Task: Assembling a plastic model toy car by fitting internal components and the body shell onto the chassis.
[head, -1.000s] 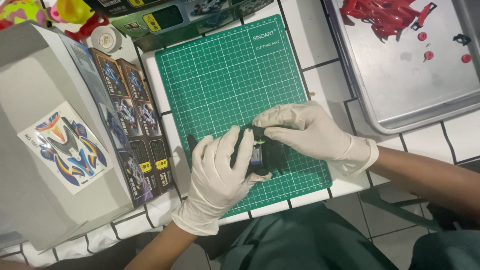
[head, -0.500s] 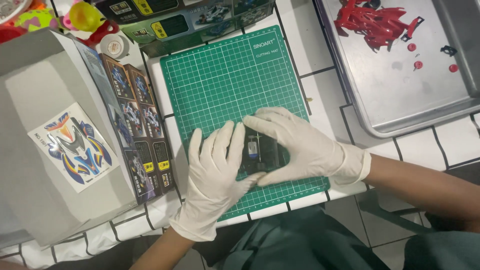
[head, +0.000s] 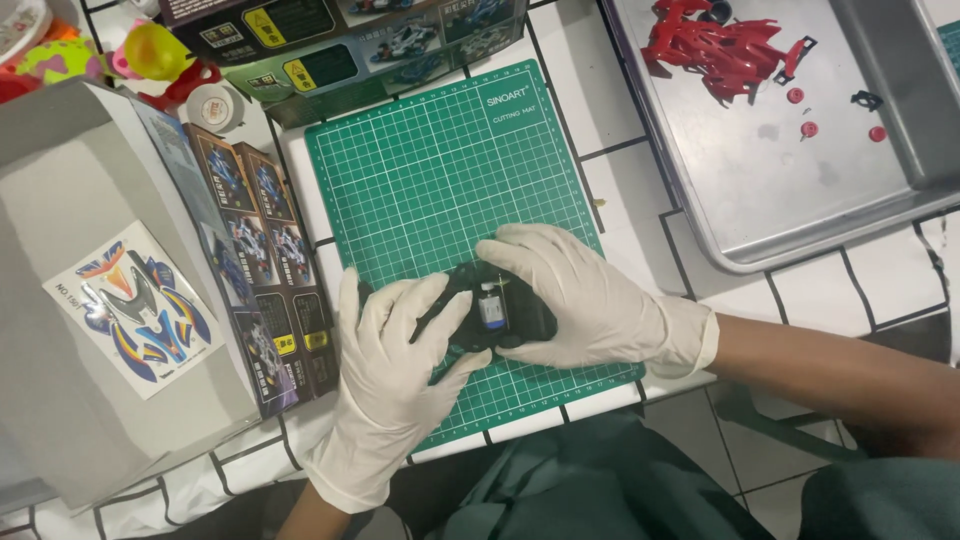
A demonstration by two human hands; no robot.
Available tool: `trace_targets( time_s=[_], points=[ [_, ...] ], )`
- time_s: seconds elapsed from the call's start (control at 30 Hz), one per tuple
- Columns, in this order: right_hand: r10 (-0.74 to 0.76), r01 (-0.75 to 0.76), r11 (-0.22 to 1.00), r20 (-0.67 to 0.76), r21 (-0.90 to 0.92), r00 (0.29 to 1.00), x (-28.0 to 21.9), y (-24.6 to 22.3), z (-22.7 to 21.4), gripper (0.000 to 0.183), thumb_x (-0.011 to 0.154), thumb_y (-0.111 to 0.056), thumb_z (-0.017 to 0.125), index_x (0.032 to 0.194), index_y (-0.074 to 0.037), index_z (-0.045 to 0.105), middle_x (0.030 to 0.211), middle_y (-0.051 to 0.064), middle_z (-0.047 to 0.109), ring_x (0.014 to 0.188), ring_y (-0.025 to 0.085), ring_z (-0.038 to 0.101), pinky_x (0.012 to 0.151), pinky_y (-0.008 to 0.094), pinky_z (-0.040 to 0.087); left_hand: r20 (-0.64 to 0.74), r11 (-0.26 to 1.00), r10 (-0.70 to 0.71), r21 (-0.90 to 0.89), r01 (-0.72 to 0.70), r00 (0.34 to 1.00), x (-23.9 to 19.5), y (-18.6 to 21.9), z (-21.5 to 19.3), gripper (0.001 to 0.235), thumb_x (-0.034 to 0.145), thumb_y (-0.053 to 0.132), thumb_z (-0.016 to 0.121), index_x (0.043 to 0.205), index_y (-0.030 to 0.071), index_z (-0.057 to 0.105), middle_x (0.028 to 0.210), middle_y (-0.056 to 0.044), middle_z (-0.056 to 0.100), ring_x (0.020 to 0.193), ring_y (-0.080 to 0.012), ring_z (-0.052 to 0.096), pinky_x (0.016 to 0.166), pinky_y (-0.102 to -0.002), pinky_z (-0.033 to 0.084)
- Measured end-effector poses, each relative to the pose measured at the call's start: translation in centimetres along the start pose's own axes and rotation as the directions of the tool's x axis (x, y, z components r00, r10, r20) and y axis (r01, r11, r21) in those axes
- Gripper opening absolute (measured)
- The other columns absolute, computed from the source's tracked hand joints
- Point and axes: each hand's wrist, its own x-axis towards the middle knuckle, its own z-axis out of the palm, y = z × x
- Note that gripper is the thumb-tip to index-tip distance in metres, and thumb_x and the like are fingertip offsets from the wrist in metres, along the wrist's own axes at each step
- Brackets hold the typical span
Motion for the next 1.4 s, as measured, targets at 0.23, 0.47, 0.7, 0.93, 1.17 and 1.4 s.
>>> trace_targets(
  time_s=[0.23,0.47,0.7,0.93,1.17,1.4],
  points=[
    [-0.08,0.079,0.996,-0.047,-0.032,0.996,0.7,-0.5,-0.2,0.071,0.087,-0.029,0.083,0.137,0.006,0.046,0.125,0.025,0.061,0.118,0.041,0.063,0.103,0.051,0.053,-0.029,0.999,0.01,0.033,-0.009,1.0,-0.5,0.5,0.1,0.054,0.085,0.048,0.088,0.119,0.013,0.067,0.123,-0.013,0.068,0.107,-0.0331,0.066,0.114,-0.072,0.033],
    [-0.061,0.06,0.997,0.007,0.039,0.998,0.4,-0.1,-0.7,0.08,0.091,-0.039,0.08,0.142,0.004,0.036,0.121,0.025,0.061,0.104,0.039,0.065,0.091,0.05,0.054,0.016,0.997,0.012,0.079,-0.013,1.0,-1.0,-0.1,1.1,0.06,0.083,0.055,0.083,0.126,0.017,0.064,0.129,-0.008,0.066,0.115,-0.0296,0.063,0.119,-0.069,0.027],
    [-0.101,0.106,0.993,0.076,-0.06,0.992,0.2,0.7,-3.0,0.114,0.092,-0.073,0.052,0.157,0.01,0.011,0.159,0.035,0.036,0.147,0.049,0.045,0.128,0.06,0.037,0.102,0.973,-0.223,0.09,0.214,0.97,-2.1,-0.2,0.7,0.074,0.08,0.061,0.074,0.138,0.016,0.061,0.147,-0.021,0.059,0.132,-0.0384,0.057,0.119,-0.06,0.036],
    [-0.138,0.122,0.976,-0.081,-0.18,0.987,1.7,0.9,-7.6,0.081,0.112,-0.051,0.049,0.163,-0.003,0.009,0.146,0.027,0.053,0.129,0.034,0.058,0.118,0.05,0.051,0.075,0.945,-0.267,0.214,0.246,0.961,-2.5,-0.4,0.8,0.081,0.084,0.069,0.064,0.139,0.011,0.062,0.127,-0.004,0.072,0.114,-0.0251,0.065,0.104,-0.045,0.048],
    [0.677,-0.638,0.645,-0.073,-0.421,0.733,2.2,7.9,-15.9,0.035,0.093,-0.005,0.053,0.124,-0.003,0.07,0.123,0.017,0.07,0.108,0.033,0.067,0.091,0.046,0.054,0.118,0.946,-0.316,0.114,0.304,0.941,-3.7,0.7,0.1,0.091,0.081,0.076,0.061,0.144,0.011,0.057,0.137,-0.007,0.066,0.122,-0.0292,0.061,0.108,-0.051,0.044],
    [0.901,-0.841,0.231,-0.219,-0.489,0.375,2.4,16.7,-18.2,0.069,0.087,0.009,0.04,0.152,-0.012,0.055,0.138,0.025,0.059,0.11,0.047,0.066,0.084,0.053,0.058,0.06,0.951,-0.284,0.145,0.273,0.957,-4.6,1.5,1.0,0.098,0.083,0.08,0.054,0.15,0.008,0.052,0.138,-0.013,0.064,0.126,-0.0325,0.056,0.114,-0.051,0.04]
  ],
)
